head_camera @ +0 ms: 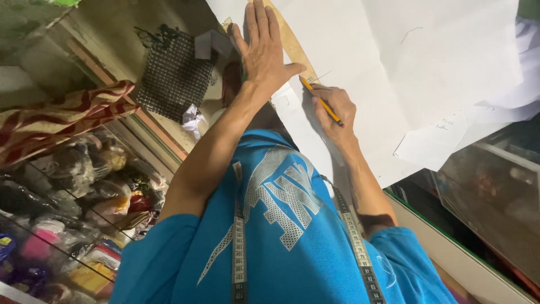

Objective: The person uses a wooden ruler and a pencil to draw straight lines on a large sheet of white paper. They repeatedly reposition the ruler and draw lines along its edge.

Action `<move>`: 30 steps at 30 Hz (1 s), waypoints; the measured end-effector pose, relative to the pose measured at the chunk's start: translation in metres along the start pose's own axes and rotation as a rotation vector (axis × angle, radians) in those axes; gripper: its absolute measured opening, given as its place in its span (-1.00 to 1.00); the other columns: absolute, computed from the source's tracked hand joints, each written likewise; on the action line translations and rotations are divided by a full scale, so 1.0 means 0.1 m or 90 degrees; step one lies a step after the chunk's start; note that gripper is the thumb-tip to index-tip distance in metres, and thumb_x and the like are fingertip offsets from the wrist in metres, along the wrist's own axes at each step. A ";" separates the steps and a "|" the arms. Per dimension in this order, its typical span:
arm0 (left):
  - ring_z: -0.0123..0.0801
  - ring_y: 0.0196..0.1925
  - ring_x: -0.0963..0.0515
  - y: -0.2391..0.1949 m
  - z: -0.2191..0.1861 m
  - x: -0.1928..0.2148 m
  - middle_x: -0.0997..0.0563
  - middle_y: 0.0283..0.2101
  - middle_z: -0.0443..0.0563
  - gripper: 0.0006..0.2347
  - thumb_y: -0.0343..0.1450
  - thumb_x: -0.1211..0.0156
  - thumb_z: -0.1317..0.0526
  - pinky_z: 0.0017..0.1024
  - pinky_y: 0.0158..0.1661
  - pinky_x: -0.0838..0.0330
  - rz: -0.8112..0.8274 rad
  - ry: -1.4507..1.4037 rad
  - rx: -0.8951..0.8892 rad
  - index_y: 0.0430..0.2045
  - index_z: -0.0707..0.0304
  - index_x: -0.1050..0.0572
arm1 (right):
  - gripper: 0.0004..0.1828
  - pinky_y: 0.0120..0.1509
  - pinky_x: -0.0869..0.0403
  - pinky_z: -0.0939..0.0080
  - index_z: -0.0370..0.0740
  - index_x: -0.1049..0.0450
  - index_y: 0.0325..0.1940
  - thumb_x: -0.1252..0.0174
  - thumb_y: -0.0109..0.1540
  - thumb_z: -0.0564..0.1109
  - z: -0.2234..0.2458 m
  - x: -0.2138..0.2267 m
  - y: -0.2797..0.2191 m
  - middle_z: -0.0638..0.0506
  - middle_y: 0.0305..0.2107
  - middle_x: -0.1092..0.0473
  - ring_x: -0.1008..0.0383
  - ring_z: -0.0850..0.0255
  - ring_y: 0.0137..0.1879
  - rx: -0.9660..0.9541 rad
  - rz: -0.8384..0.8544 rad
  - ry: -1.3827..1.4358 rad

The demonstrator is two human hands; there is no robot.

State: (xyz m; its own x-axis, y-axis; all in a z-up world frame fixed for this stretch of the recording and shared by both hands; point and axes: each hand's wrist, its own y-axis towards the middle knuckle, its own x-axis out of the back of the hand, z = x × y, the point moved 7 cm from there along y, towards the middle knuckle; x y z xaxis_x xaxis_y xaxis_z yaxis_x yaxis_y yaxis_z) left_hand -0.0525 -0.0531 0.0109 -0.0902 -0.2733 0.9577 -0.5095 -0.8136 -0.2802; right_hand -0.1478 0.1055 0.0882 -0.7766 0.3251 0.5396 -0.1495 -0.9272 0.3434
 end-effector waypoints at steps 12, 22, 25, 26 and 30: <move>-0.06 0.19 -0.37 0.14 0.17 0.02 -0.43 0.15 0.09 -0.46 0.31 -0.60 -0.16 0.08 0.23 -0.04 -0.358 -0.017 -0.040 -0.07 0.17 -0.48 | -0.83 0.01 -0.54 -0.02 -0.45 -0.48 -0.22 -0.03 0.40 -0.30 0.02 -0.01 0.10 -0.29 -0.27 -0.55 -0.63 -0.17 -0.08 0.045 -0.031 0.008; -0.01 0.13 -0.40 0.20 0.22 0.04 -0.45 0.11 0.15 -0.55 0.33 -0.50 -0.12 0.09 0.19 -0.11 -0.317 -0.050 -0.076 -0.09 0.16 -0.52 | -0.76 0.01 -0.52 -0.03 -0.49 -0.50 -0.19 0.00 0.43 -0.24 -0.02 -0.20 0.54 -0.23 -0.26 -0.54 -0.62 -0.20 -0.08 0.074 -0.031 0.054; -0.10 0.03 -0.42 0.20 0.25 0.12 -0.47 0.01 0.12 -0.62 0.36 -0.53 -0.07 -0.01 0.14 -0.13 -0.411 0.006 -0.111 -0.20 0.17 -0.55 | -0.77 -0.02 -0.51 0.02 -0.49 -0.51 -0.22 -0.02 0.41 -0.26 -0.07 -0.24 0.59 -0.24 -0.28 -0.56 -0.63 -0.19 -0.06 0.072 -0.034 0.046; -0.11 -0.07 -0.40 0.22 0.26 0.15 -0.46 -0.14 0.08 -0.81 0.29 -0.37 0.21 -0.07 0.04 -0.16 -0.416 -0.024 -0.154 -0.31 0.20 -0.54 | -0.78 0.01 -0.54 -0.01 -0.50 -0.50 -0.22 -0.01 0.41 -0.28 -0.07 -0.25 0.61 -0.25 -0.28 -0.55 -0.63 -0.21 -0.07 0.069 -0.032 0.056; -0.18 -0.27 -0.41 0.44 0.33 0.13 -0.51 -0.34 0.01 -0.93 0.30 -0.32 0.42 -0.20 -0.12 -0.25 -0.392 0.015 -0.299 -0.48 0.23 -0.58 | -0.81 0.07 -0.59 -0.04 -0.51 -0.49 -0.23 -0.03 0.39 -0.31 -0.09 -0.28 0.67 -0.27 -0.26 -0.55 -0.62 -0.20 -0.09 0.062 -0.036 0.073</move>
State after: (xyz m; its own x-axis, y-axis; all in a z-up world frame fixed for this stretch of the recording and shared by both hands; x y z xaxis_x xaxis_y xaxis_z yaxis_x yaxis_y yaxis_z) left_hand -0.0480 -0.1089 0.0089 0.3117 0.1721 0.9345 -0.7828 -0.5109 0.3552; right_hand -0.1416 0.0324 0.0891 -0.8345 0.3472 0.4279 -0.1388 -0.8840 0.4465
